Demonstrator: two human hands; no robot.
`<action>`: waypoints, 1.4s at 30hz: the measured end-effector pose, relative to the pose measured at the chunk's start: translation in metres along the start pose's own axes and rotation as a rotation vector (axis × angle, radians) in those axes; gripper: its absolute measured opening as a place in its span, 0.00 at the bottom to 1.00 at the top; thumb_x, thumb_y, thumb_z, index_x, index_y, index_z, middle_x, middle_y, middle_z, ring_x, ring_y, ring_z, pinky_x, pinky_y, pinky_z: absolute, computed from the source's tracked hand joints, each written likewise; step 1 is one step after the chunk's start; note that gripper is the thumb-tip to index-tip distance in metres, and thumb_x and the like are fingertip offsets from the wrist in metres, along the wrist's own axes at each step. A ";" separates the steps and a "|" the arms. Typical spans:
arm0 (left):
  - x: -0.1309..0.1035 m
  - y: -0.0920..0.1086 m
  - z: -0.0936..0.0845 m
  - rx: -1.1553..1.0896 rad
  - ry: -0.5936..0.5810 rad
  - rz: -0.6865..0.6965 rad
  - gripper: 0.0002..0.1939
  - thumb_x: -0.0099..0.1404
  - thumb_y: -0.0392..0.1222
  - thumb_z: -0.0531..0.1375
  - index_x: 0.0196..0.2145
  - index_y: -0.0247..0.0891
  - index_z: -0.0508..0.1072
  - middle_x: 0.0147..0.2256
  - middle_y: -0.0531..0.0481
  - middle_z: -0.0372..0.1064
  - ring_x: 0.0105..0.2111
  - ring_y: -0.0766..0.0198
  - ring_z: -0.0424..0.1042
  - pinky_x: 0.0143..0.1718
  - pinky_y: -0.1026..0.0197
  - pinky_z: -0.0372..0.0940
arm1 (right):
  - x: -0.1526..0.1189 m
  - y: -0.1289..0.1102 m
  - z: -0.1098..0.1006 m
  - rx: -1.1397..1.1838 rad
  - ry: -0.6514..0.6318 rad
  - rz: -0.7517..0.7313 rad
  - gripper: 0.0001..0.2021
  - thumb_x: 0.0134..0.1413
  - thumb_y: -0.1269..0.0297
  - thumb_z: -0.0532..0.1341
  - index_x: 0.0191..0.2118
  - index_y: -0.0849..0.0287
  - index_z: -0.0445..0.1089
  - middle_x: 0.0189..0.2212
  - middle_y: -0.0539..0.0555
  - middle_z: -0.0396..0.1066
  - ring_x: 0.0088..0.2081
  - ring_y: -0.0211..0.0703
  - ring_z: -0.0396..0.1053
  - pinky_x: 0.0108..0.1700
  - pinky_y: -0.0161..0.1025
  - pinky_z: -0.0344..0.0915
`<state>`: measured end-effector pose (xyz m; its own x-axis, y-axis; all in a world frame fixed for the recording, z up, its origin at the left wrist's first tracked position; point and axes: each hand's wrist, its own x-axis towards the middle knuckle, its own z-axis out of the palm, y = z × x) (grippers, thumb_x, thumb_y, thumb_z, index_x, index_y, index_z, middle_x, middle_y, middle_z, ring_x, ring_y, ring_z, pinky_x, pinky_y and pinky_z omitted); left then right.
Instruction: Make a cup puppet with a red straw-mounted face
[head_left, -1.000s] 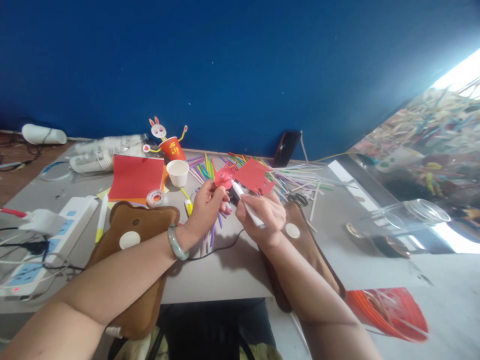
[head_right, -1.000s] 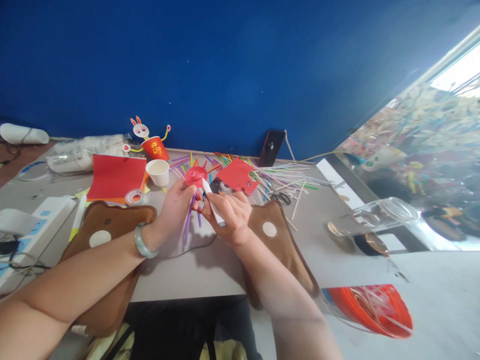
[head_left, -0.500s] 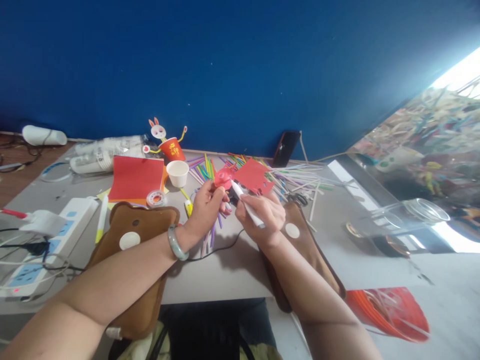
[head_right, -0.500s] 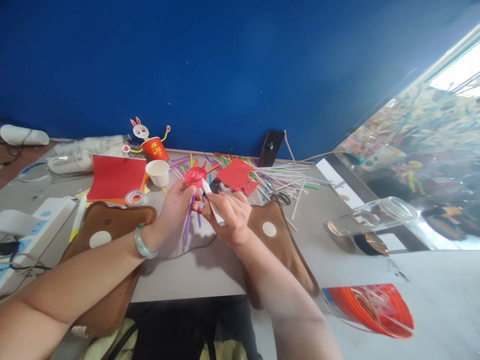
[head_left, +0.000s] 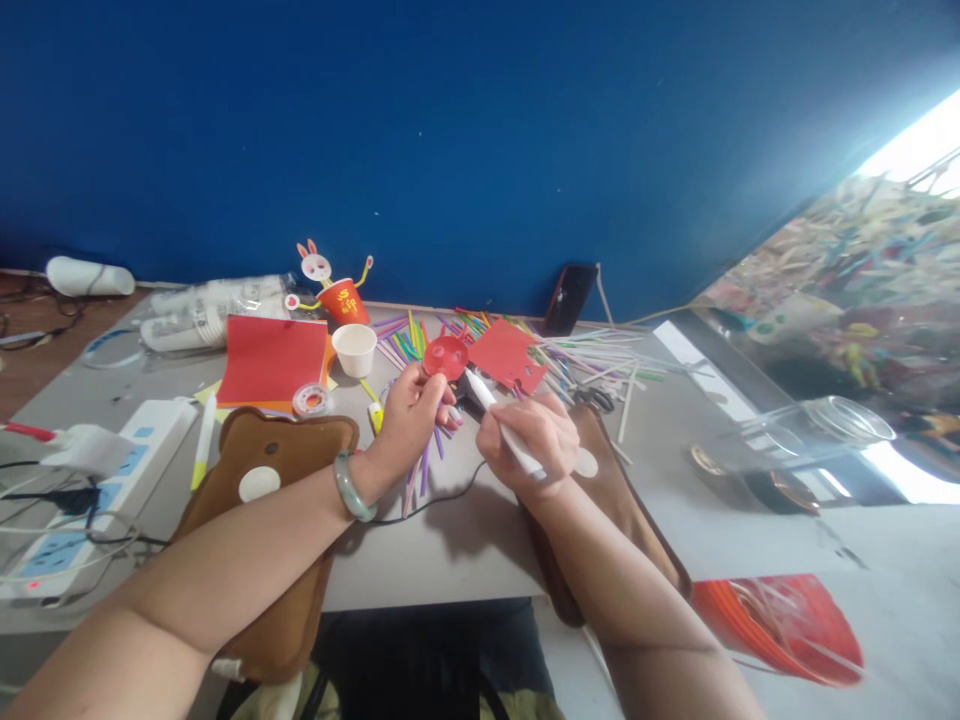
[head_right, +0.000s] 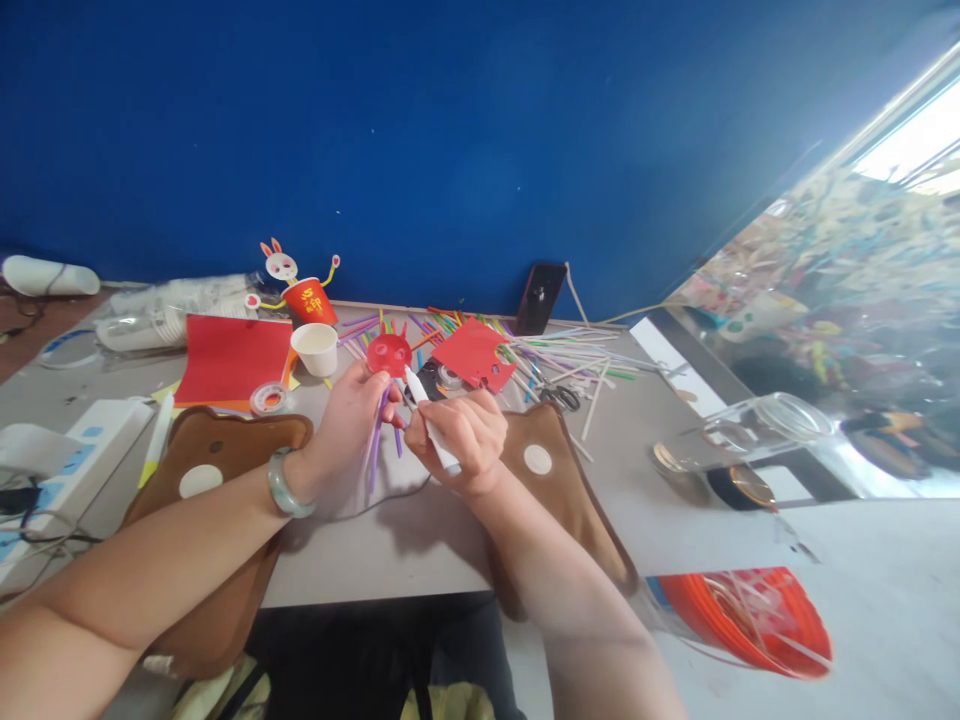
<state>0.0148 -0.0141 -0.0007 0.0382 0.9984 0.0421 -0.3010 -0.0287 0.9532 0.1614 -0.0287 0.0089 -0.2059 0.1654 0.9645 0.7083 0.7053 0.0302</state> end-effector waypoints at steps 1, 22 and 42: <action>0.000 0.000 0.000 -0.002 0.000 0.001 0.07 0.66 0.40 0.55 0.30 0.38 0.65 0.23 0.57 0.64 0.20 0.72 0.66 0.23 0.68 0.65 | 0.000 0.000 0.000 0.001 -0.009 0.003 0.12 0.48 0.76 0.65 0.39 0.56 0.68 0.23 0.46 0.73 0.21 0.36 0.70 0.29 0.35 0.65; 0.002 -0.006 -0.001 -0.060 -0.027 0.023 0.04 0.65 0.40 0.56 0.33 0.39 0.66 0.27 0.56 0.65 0.21 0.73 0.66 0.25 0.66 0.67 | -0.002 0.003 0.003 -0.015 -0.102 0.031 0.11 0.51 0.74 0.66 0.40 0.56 0.69 0.25 0.48 0.76 0.24 0.37 0.74 0.32 0.36 0.65; 0.002 -0.004 0.001 -0.070 -0.018 0.021 0.03 0.64 0.40 0.56 0.32 0.39 0.65 0.27 0.56 0.65 0.20 0.72 0.64 0.24 0.66 0.67 | 0.000 -0.001 0.003 0.004 -0.049 0.020 0.10 0.51 0.73 0.64 0.40 0.56 0.68 0.25 0.48 0.76 0.22 0.37 0.72 0.29 0.36 0.66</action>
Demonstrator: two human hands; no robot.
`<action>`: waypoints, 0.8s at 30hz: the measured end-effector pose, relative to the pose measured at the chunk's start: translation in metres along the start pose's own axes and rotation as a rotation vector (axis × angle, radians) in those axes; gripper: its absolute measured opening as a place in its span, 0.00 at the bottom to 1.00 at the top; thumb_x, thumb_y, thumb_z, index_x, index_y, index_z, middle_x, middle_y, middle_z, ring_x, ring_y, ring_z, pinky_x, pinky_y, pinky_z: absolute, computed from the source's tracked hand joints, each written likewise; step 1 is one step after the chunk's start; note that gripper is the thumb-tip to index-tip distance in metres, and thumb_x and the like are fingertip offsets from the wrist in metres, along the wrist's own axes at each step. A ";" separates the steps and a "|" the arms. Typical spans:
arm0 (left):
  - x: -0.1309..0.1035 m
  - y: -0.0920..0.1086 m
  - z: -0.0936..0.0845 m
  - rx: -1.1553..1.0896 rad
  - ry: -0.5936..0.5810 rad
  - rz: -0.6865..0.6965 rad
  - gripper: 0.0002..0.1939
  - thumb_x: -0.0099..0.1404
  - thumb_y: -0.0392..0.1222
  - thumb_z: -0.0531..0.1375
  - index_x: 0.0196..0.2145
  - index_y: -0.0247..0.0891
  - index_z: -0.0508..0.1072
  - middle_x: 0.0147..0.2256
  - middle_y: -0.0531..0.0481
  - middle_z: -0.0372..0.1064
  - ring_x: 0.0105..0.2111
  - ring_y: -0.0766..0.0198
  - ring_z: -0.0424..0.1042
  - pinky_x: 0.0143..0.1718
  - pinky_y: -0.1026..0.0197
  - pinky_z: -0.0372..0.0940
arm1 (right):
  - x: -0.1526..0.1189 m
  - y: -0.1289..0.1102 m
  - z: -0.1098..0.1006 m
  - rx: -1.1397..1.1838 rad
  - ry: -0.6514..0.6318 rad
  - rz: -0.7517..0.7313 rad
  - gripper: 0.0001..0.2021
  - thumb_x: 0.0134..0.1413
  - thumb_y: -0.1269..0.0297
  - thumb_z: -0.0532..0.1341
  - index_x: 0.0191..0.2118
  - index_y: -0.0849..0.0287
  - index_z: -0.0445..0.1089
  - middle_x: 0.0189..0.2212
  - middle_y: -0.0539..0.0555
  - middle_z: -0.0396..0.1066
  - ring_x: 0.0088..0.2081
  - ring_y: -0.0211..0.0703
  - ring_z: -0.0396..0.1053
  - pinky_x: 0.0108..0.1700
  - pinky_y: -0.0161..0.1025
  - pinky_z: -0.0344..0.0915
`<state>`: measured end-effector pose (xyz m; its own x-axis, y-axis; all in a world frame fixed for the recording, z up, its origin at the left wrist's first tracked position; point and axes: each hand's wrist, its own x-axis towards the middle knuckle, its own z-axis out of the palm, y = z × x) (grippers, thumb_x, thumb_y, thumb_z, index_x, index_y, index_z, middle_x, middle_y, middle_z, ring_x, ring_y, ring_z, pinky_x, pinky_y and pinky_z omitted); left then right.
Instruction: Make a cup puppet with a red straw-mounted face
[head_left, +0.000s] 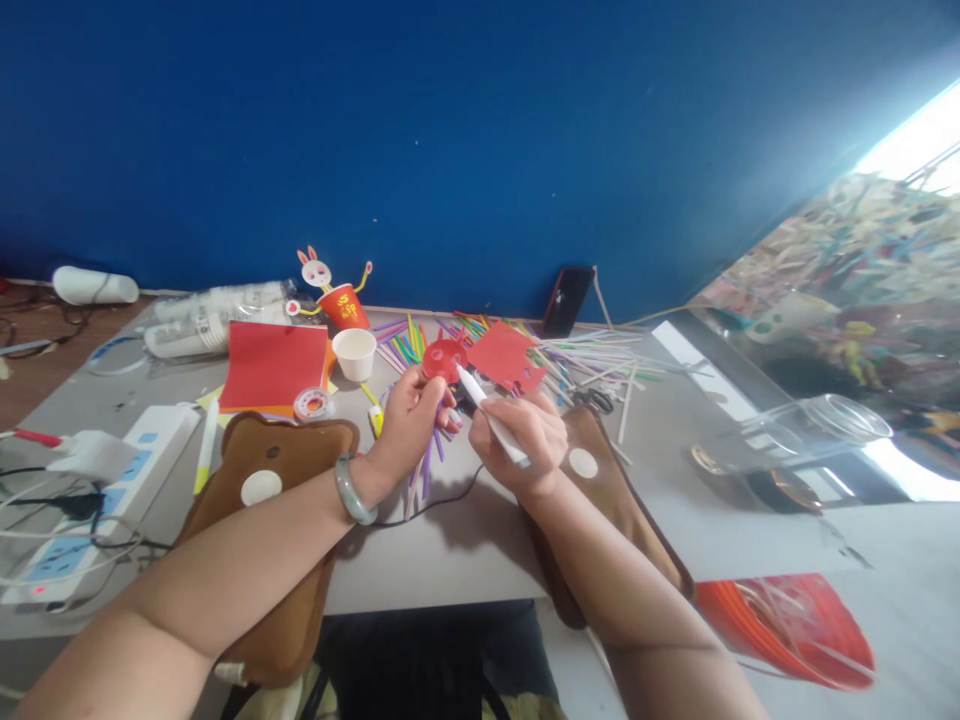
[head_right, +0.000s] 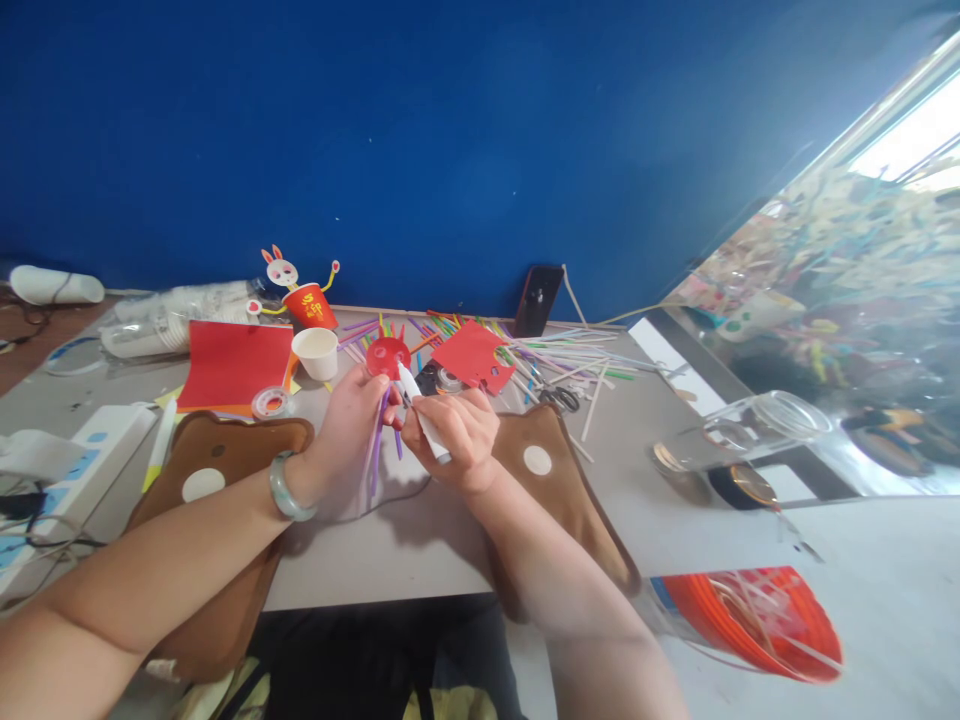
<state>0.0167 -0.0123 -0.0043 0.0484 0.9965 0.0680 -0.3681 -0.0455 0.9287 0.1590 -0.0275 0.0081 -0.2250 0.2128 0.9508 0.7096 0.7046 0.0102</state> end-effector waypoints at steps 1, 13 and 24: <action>0.000 0.000 0.000 -0.006 -0.006 0.002 0.03 0.64 0.40 0.56 0.33 0.39 0.65 0.27 0.56 0.65 0.20 0.72 0.64 0.24 0.66 0.67 | 0.000 0.000 0.000 0.001 -0.004 0.000 0.10 0.51 0.73 0.64 0.40 0.56 0.68 0.25 0.49 0.76 0.22 0.37 0.72 0.29 0.36 0.66; -0.003 0.003 0.000 -0.026 -0.032 -0.003 0.05 0.66 0.42 0.56 0.34 0.39 0.64 0.27 0.57 0.64 0.21 0.73 0.65 0.26 0.67 0.66 | -0.001 0.001 0.000 -0.021 -0.024 0.001 0.10 0.51 0.73 0.65 0.40 0.56 0.69 0.25 0.48 0.76 0.23 0.38 0.73 0.31 0.36 0.66; -0.004 0.005 0.001 -0.029 -0.019 -0.016 0.04 0.65 0.40 0.56 0.32 0.39 0.64 0.27 0.57 0.65 0.21 0.73 0.65 0.25 0.67 0.65 | 0.002 0.000 0.000 -0.047 0.000 -0.006 0.10 0.51 0.73 0.65 0.39 0.55 0.67 0.24 0.48 0.75 0.21 0.37 0.72 0.30 0.37 0.66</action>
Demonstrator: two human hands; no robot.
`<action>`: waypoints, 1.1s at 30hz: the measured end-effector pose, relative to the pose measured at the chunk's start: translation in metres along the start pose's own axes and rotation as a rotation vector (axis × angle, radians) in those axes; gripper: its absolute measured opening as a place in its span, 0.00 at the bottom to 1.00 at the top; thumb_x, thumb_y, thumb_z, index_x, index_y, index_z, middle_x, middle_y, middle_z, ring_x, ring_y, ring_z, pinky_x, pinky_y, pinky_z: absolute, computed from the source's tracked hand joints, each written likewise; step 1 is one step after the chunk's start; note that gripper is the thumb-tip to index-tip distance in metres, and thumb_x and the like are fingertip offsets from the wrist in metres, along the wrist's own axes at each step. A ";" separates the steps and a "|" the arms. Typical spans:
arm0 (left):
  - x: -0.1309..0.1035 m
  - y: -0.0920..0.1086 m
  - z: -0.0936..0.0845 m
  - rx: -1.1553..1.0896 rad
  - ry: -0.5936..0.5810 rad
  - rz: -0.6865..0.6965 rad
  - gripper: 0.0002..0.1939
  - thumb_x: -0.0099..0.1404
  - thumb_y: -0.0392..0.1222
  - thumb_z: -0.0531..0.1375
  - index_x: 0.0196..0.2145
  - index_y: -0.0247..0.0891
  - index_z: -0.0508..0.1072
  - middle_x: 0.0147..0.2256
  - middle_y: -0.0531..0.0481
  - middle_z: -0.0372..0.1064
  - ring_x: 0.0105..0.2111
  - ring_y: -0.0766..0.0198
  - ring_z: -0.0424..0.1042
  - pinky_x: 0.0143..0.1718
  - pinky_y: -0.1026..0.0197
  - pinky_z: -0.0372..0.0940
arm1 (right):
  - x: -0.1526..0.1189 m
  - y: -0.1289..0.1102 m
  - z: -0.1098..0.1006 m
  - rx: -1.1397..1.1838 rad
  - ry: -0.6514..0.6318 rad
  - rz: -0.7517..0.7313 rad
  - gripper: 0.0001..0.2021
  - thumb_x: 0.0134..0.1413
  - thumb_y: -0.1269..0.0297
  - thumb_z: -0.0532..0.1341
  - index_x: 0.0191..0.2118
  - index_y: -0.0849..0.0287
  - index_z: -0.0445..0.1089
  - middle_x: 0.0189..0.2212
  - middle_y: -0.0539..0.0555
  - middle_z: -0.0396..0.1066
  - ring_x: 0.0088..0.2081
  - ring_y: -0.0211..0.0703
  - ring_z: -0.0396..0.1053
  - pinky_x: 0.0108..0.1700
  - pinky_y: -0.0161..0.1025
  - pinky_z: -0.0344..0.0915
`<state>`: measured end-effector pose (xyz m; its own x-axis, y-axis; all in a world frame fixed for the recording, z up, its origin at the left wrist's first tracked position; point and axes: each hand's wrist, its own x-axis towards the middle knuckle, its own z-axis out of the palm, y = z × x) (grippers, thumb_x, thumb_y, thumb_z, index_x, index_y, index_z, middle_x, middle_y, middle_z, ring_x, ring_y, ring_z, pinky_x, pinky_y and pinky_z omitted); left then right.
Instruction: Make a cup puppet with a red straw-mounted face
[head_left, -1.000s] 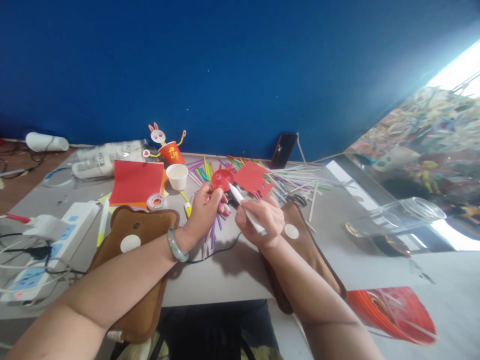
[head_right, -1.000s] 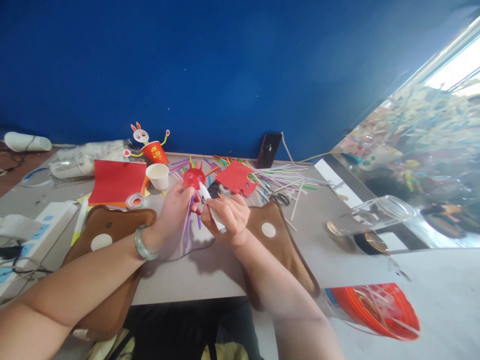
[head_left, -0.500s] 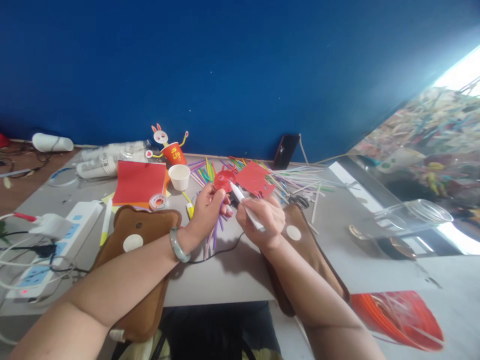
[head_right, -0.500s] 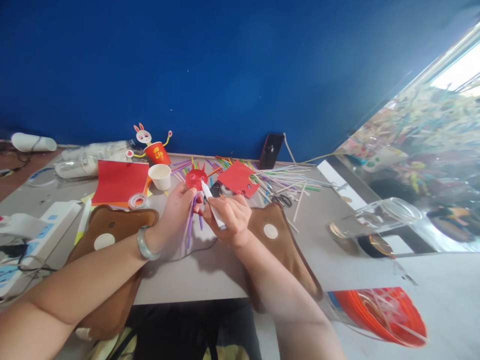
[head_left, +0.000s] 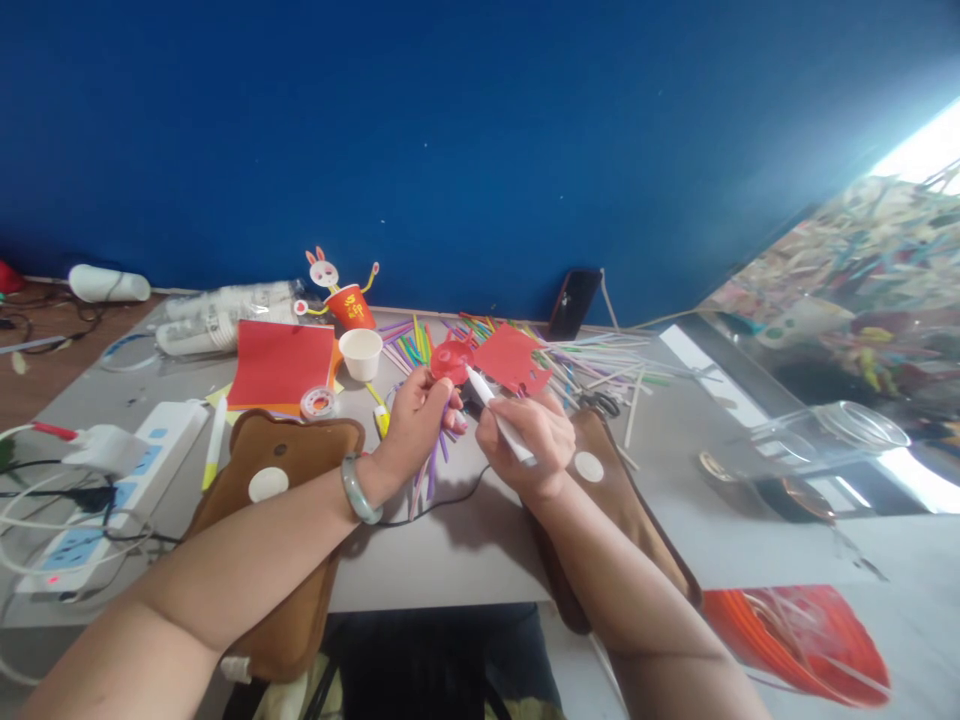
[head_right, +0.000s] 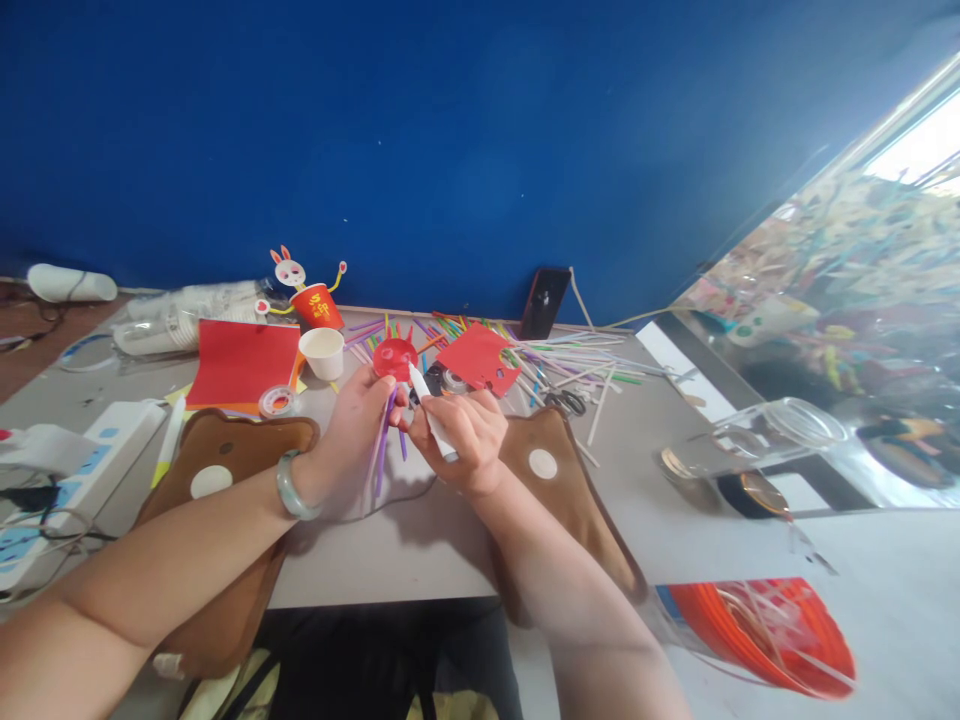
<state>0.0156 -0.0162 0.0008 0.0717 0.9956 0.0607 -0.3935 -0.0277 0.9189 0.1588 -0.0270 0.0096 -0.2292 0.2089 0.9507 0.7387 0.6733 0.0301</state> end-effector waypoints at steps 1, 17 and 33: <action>0.000 0.001 0.000 0.010 0.004 0.000 0.05 0.66 0.41 0.56 0.32 0.39 0.64 0.26 0.57 0.65 0.21 0.73 0.66 0.25 0.67 0.65 | 0.000 0.000 0.000 -0.001 0.008 0.003 0.10 0.51 0.73 0.64 0.39 0.55 0.66 0.24 0.47 0.74 0.21 0.37 0.71 0.29 0.37 0.66; 0.008 0.001 0.000 -0.067 0.062 -0.072 0.07 0.64 0.44 0.58 0.32 0.38 0.65 0.25 0.56 0.64 0.20 0.72 0.64 0.26 0.64 0.68 | 0.002 -0.003 -0.003 0.107 0.005 -0.073 0.15 0.48 0.78 0.64 0.43 0.58 0.68 0.25 0.49 0.74 0.21 0.36 0.70 0.30 0.39 0.66; -0.001 0.007 0.006 -0.060 0.038 -0.079 0.04 0.63 0.40 0.57 0.32 0.38 0.65 0.25 0.56 0.63 0.22 0.71 0.63 0.25 0.66 0.64 | -0.002 0.000 0.002 0.077 -0.087 -0.029 0.17 0.51 0.76 0.65 0.46 0.54 0.66 0.28 0.48 0.78 0.25 0.38 0.74 0.34 0.39 0.65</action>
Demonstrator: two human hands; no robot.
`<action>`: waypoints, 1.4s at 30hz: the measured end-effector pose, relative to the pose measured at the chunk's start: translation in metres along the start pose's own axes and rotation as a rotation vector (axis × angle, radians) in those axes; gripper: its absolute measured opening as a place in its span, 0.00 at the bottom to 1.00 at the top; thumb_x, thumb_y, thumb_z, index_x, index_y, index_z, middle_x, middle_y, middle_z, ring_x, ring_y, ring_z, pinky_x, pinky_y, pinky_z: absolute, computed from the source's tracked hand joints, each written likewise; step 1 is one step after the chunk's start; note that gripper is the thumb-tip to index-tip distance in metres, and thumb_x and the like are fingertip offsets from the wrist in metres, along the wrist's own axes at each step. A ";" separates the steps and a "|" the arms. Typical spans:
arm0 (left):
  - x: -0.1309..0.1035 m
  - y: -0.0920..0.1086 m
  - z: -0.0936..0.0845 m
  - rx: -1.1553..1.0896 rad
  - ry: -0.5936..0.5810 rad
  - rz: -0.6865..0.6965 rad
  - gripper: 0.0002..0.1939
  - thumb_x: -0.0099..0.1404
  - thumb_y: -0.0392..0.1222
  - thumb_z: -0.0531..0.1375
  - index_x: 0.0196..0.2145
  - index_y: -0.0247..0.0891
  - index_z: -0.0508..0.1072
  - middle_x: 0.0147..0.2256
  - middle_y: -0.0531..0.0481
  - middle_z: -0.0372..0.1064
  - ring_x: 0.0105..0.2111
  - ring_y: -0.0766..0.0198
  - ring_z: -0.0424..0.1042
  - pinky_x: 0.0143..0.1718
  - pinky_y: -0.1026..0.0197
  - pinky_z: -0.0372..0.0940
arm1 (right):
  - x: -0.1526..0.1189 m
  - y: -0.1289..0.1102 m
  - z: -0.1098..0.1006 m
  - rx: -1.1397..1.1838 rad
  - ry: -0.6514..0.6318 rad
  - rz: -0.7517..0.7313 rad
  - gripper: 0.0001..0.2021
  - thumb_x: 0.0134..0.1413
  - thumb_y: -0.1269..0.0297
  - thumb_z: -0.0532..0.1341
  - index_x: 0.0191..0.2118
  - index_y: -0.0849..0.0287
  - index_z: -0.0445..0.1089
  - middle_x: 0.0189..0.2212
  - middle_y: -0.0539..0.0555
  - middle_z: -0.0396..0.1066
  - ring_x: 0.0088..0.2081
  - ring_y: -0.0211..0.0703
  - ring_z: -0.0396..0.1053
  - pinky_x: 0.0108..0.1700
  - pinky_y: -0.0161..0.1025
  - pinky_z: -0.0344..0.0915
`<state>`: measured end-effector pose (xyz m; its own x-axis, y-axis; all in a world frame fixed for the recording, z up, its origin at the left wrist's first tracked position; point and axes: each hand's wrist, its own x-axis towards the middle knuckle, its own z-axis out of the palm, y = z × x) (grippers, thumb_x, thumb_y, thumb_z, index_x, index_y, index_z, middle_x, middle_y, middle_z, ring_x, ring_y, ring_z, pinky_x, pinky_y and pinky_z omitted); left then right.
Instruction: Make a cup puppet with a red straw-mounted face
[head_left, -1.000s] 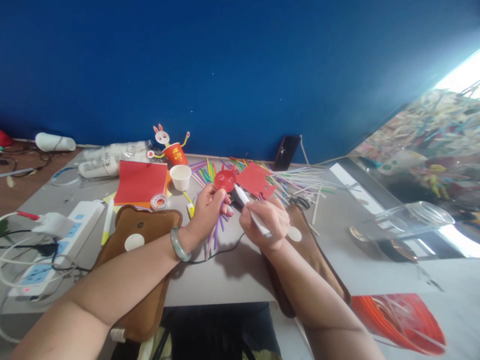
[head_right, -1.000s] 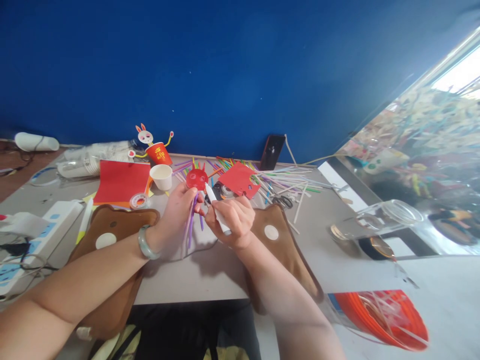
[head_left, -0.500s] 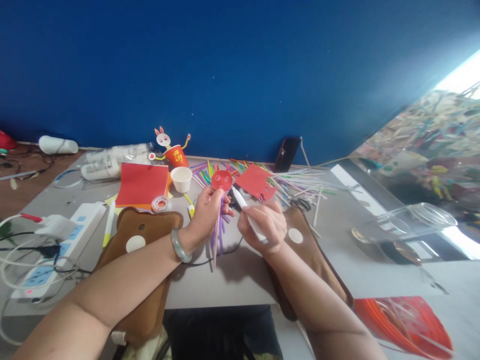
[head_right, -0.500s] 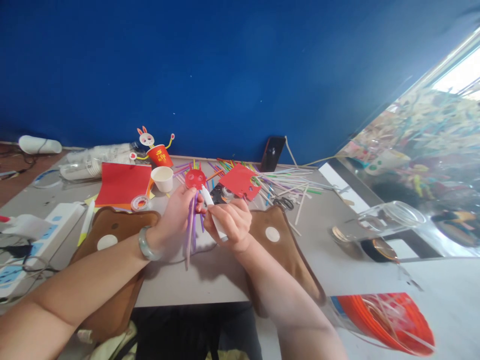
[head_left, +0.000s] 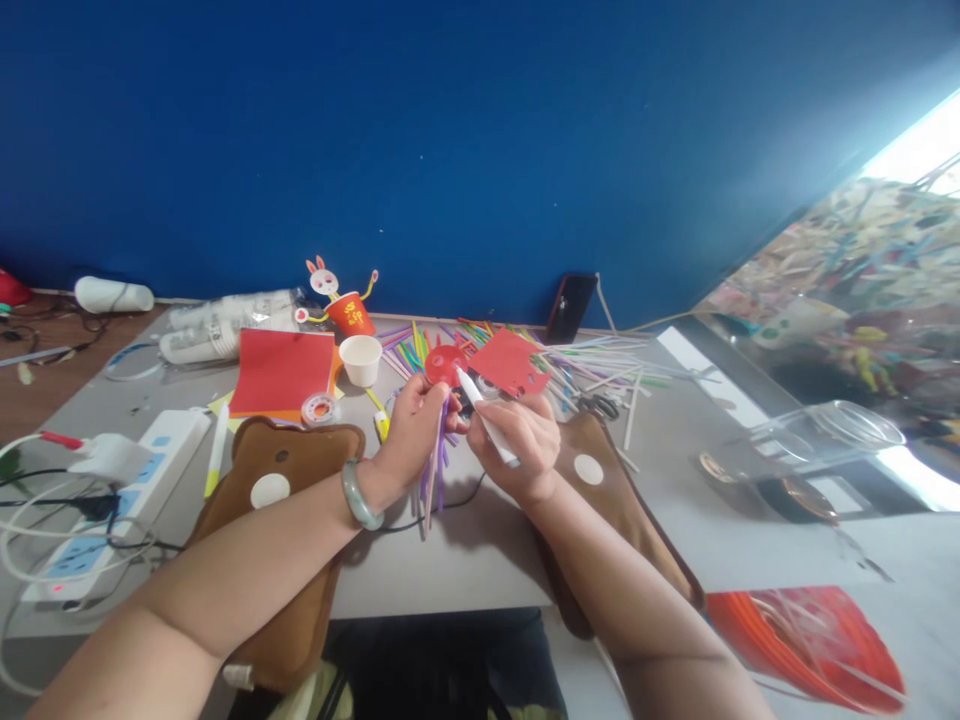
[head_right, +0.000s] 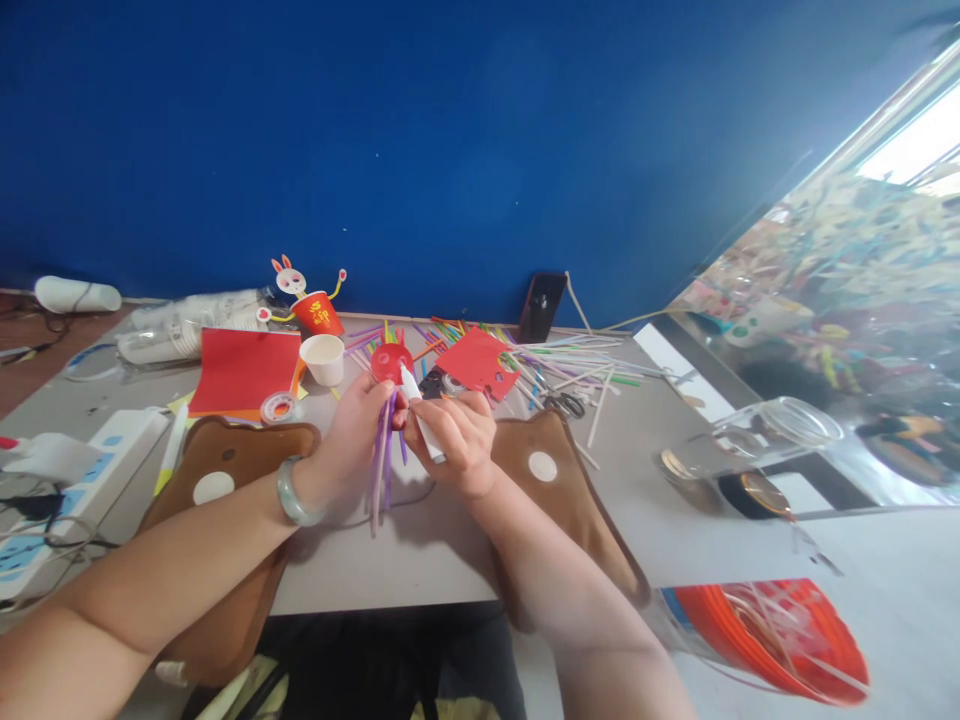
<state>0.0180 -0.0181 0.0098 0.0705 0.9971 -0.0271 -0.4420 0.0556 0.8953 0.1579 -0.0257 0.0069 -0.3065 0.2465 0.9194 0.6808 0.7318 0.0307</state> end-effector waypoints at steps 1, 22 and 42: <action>0.000 -0.001 0.000 0.004 0.000 0.004 0.04 0.62 0.40 0.57 0.31 0.38 0.65 0.25 0.56 0.63 0.22 0.71 0.63 0.26 0.66 0.64 | 0.000 0.000 0.000 -0.002 -0.004 0.001 0.17 0.51 0.75 0.64 0.46 0.54 0.66 0.28 0.48 0.78 0.25 0.38 0.73 0.34 0.39 0.65; 0.027 0.003 -0.018 0.010 0.127 0.138 0.10 0.63 0.46 0.60 0.31 0.39 0.64 0.25 0.56 0.67 0.23 0.69 0.70 0.30 0.63 0.68 | -0.009 0.024 0.010 -0.175 -0.138 0.110 0.12 0.60 0.73 0.59 0.48 0.56 0.70 0.32 0.51 0.77 0.29 0.39 0.71 0.45 0.43 0.59; 0.020 -0.002 -0.015 0.053 0.059 0.087 0.11 0.61 0.46 0.63 0.29 0.37 0.68 0.29 0.55 0.68 0.30 0.69 0.66 0.34 0.66 0.63 | -0.016 0.030 0.022 -0.004 -0.167 0.403 0.09 0.62 0.68 0.57 0.45 0.58 0.72 0.37 0.55 0.79 0.37 0.45 0.74 0.47 0.44 0.62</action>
<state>0.0067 0.0030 0.0006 -0.0193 0.9994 0.0274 -0.3958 -0.0328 0.9177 0.1688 0.0064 -0.0157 -0.1190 0.6114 0.7823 0.7706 0.5537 -0.3156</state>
